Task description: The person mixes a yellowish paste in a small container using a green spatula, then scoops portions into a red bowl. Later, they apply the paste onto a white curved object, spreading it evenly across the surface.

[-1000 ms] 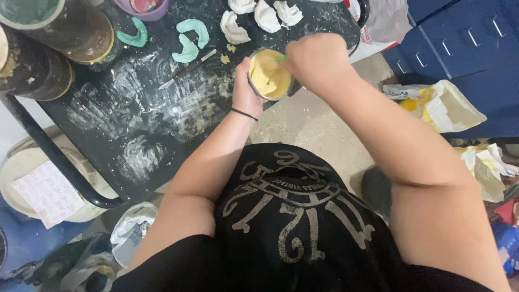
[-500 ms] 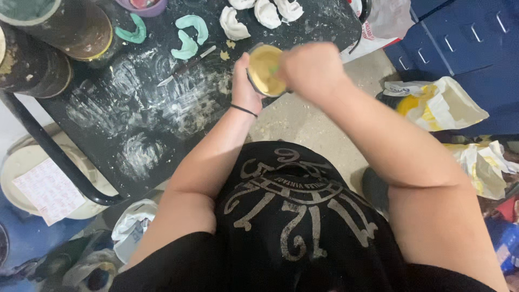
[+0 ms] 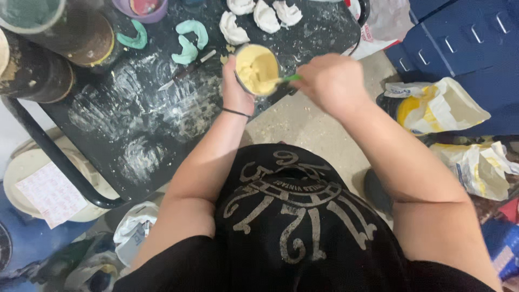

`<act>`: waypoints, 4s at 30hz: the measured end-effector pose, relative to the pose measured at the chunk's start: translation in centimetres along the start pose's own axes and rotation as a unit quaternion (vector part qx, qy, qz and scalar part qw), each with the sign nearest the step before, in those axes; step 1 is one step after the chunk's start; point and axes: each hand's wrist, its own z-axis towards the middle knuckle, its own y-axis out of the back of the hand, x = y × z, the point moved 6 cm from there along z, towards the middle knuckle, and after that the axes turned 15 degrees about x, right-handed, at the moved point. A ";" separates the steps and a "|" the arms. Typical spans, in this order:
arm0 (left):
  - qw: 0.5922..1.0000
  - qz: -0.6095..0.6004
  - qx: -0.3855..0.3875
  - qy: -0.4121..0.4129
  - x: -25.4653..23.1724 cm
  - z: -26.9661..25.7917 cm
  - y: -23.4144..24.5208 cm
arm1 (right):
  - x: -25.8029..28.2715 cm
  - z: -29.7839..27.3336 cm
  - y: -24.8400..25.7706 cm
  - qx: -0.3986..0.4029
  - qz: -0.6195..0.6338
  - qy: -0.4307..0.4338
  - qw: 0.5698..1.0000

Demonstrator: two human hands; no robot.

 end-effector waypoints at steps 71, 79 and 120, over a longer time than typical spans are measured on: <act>0.245 0.960 0.135 0.003 0.6 19.5 -12.0 | -2.9 -4.0 -16.4 -0.027 0.892 -0.177 0.415; 0.309 0.932 0.185 -0.045 0.2 18.3 -13.2 | -4.5 -3.8 -17.4 -0.019 0.902 -0.217 0.373; 0.877 0.408 0.133 -0.215 -8.4 -4.3 0.0 | -2.8 -3.9 -9.8 0.079 0.532 -0.195 0.820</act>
